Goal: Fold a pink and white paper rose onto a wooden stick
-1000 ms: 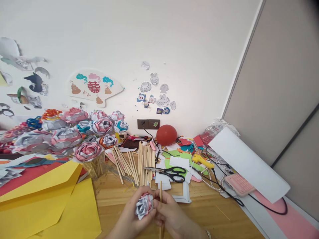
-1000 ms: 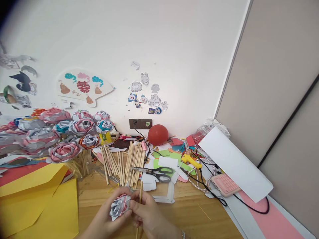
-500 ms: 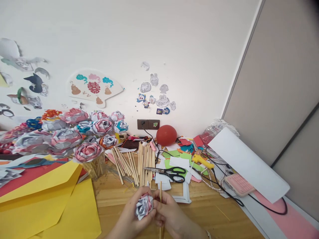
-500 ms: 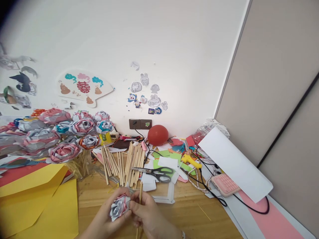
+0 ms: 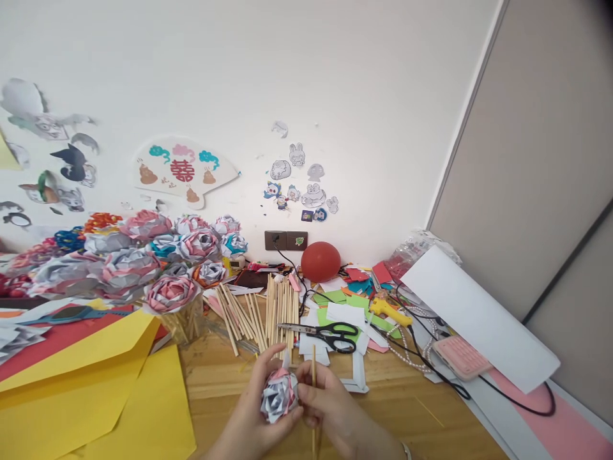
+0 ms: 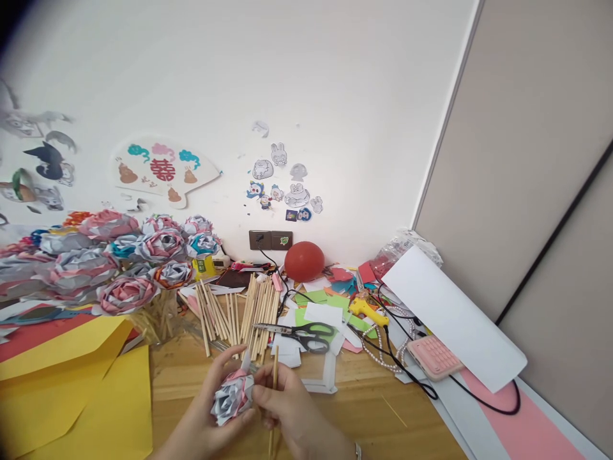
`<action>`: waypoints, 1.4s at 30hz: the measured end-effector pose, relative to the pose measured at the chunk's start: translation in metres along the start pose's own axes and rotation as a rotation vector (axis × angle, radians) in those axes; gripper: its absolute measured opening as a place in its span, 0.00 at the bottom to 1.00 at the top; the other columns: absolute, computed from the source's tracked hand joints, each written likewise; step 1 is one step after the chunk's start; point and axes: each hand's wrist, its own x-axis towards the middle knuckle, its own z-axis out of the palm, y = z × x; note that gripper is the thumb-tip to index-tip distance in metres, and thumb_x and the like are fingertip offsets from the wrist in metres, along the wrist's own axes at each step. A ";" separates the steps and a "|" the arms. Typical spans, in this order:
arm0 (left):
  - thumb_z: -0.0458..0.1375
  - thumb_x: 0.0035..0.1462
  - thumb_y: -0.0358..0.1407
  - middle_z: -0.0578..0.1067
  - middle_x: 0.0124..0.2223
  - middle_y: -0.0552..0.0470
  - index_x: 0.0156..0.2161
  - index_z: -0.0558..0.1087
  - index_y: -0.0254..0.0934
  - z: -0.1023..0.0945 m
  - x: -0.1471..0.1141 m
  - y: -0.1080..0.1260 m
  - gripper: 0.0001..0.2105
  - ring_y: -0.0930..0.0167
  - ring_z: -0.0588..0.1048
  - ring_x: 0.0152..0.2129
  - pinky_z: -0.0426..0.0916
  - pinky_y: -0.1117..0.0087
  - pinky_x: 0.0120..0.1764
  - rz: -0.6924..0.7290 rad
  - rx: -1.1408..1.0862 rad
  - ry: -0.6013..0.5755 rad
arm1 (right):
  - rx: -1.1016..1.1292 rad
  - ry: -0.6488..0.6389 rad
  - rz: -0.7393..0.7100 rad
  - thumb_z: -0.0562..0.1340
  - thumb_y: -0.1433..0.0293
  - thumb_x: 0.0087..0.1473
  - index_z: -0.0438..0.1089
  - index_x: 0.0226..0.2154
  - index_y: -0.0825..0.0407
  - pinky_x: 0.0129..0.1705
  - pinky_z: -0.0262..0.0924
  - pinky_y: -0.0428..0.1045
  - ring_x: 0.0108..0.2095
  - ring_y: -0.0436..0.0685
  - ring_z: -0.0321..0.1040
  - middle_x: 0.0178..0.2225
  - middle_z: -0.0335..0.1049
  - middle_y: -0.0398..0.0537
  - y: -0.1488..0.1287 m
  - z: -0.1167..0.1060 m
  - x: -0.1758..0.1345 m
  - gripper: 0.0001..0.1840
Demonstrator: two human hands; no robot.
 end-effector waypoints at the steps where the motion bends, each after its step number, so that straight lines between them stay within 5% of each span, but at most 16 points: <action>1: 0.56 0.46 0.32 0.69 0.34 0.53 0.54 0.47 0.41 0.000 0.000 0.000 0.31 0.70 0.71 0.26 0.67 0.71 0.31 0.003 0.013 0.000 | -0.001 0.008 -0.003 0.70 0.61 0.35 0.61 0.27 0.53 0.17 0.39 0.40 0.15 0.42 0.47 0.18 0.56 0.34 -0.003 0.000 0.000 0.21; 5: 0.57 0.42 0.28 0.70 0.39 0.49 0.51 0.52 0.41 -0.002 0.001 -0.001 0.30 0.66 0.73 0.33 0.67 0.69 0.36 -0.002 0.170 -0.054 | -0.073 0.086 -0.058 0.66 0.59 0.40 0.64 0.29 0.53 0.18 0.41 0.40 0.16 0.42 0.43 0.18 0.53 0.34 -0.009 -0.003 0.000 0.18; 10: 0.59 0.38 0.26 0.72 0.45 0.47 0.51 0.56 0.42 -0.001 0.001 0.001 0.31 0.62 0.72 0.40 0.67 0.66 0.41 -0.022 0.315 -0.126 | -0.393 0.181 -0.205 0.65 0.57 0.42 0.66 0.30 0.54 0.22 0.47 0.42 0.22 0.47 0.54 0.23 0.60 0.40 -0.010 -0.008 0.003 0.18; 16: 0.58 0.38 0.25 0.71 0.48 0.46 0.51 0.57 0.43 0.001 0.002 0.004 0.31 0.61 0.70 0.44 0.65 0.65 0.45 0.025 0.348 -0.151 | -0.516 0.278 -0.282 0.67 0.63 0.41 0.66 0.30 0.54 0.30 0.52 0.45 0.26 0.50 0.58 0.25 0.62 0.40 -0.009 -0.012 0.007 0.15; 30: 0.56 0.38 0.23 0.71 0.45 0.47 0.49 0.58 0.43 0.005 0.002 0.012 0.30 0.62 0.70 0.42 0.66 0.64 0.43 0.082 0.337 -0.166 | -0.649 0.237 -0.273 0.64 0.63 0.43 0.62 0.25 0.53 0.28 0.51 0.45 0.24 0.50 0.56 0.23 0.60 0.40 -0.006 -0.017 0.009 0.12; 36: 0.62 0.31 0.22 0.67 0.47 0.47 0.48 0.57 0.42 0.003 0.001 0.006 0.36 0.59 0.67 0.44 0.62 0.65 0.46 -0.022 0.241 -0.206 | -0.684 0.222 -0.258 0.63 0.65 0.44 0.60 0.25 0.53 0.26 0.47 0.44 0.22 0.48 0.51 0.22 0.56 0.37 -0.011 -0.013 0.006 0.11; 42: 0.68 0.28 0.44 0.64 0.46 0.47 0.49 0.58 0.40 -0.004 0.003 -0.002 0.40 0.60 0.65 0.42 0.61 0.64 0.45 0.040 -0.011 -0.295 | -0.698 0.161 -0.246 0.62 0.68 0.44 0.61 0.24 0.53 0.25 0.47 0.43 0.22 0.47 0.50 0.21 0.55 0.37 -0.017 -0.015 0.005 0.09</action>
